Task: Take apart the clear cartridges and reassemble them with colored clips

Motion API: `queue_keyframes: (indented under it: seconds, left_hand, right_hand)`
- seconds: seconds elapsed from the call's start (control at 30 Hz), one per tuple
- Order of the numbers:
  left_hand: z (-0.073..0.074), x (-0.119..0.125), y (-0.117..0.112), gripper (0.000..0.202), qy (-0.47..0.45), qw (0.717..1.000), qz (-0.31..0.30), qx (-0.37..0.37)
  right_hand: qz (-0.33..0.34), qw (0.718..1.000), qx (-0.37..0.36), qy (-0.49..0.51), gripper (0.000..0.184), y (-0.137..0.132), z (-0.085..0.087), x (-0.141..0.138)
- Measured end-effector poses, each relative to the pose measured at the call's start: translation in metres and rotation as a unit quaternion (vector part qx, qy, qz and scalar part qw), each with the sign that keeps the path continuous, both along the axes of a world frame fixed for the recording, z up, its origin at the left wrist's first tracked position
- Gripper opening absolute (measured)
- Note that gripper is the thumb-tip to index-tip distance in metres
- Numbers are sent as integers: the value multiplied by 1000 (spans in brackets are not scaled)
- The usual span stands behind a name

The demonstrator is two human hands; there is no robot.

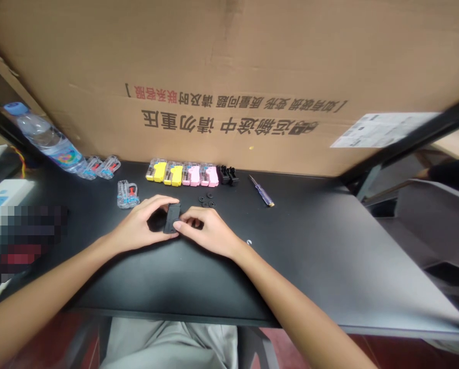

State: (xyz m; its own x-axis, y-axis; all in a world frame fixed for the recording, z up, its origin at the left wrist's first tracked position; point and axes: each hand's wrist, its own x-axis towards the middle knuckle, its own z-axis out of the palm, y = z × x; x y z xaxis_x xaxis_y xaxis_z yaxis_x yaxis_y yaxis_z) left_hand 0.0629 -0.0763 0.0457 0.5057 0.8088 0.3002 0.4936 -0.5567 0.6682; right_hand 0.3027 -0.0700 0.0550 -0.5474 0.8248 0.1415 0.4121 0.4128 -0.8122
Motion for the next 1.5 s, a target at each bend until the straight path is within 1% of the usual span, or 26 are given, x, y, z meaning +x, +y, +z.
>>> queue_keyframes:
  seconds: [0.03, 0.1, 0.17, 0.2, 0.27, 0.33, 0.4, 0.47, 0.57, 0.67, 0.77, 0.9, 0.93, 1.07, 1.3, 1.4, 1.5]
  left_hand:
    - [0, 0, 0, 63, 7, 1000, 8, 3]
    - [1, -1, 1, 63, 26, 999, 21, 4]
    - [1, -2, 2, 62, 47, 999, 27, -1]
    - [0, -2, 2, 62, 57, 998, 29, -3]
    - [-1, -3, 3, 63, 76, 997, 34, -8]
    - [-3, -3, 4, 68, 91, 995, 39, -14]
    - [-4, -4, 4, 74, 101, 994, 44, -17]
    - [-5, -3, 4, 75, 104, 993, 49, -16]
    - [-4, -2, 4, 74, 106, 993, 53, -16]
    - [-3, -2, 4, 71, 107, 993, 51, -13]
    - [-2, -2, 4, 66, 107, 993, 46, -8]
    - [-3, -2, 5, 63, 106, 994, 40, -5]
    - [-3, -2, 5, 63, 106, 994, 40, -5]
    - [-4, -3, 5, 63, 102, 994, 40, -3]
    - [-5, -3, 5, 64, 87, 996, 26, 0]
    - [-5, -2, 5, 63, 82, 996, 21, -1]
    - [-5, -3, 5, 62, 80, 997, 16, 4]
  right_hand:
    - [-13, 1000, 12, -4, 28, 2, 1, 3]
    - [-66, 996, 51, -11, 26, 8, 3, 13]
    - [-131, 985, 106, -24, 23, 16, 3, 27]
    - [-150, 979, 134, -39, 22, 21, 1, 34]
    - [-163, 970, 165, -74, 21, 29, -3, 48]
    - [-151, 967, 175, -104, 21, 34, -9, 56]
    - [-128, 968, 175, -129, 19, 35, -14, 58]
    - [-102, 968, 171, -151, 18, 32, -16, 54]
    - [-66, 970, 166, -164, 18, 26, -15, 42]
    - [-19, 979, 149, -136, 13, 18, -13, 31]
    - [16, 989, 111, -97, 13, 13, -14, 22]
    - [21, 994, 74, -77, 27, 10, -16, 19]
    - [22, 995, 68, -76, 27, 10, -16, 19]
    - [33, 996, 43, -75, 19, 11, -16, 21]
    - [26, 998, 28, -57, 14, 12, -17, 22]
    - [24, 1000, 4, -3, 11, 10, -16, 19]
    - [6, 995, -62, 81, 19, 7, -14, 13]
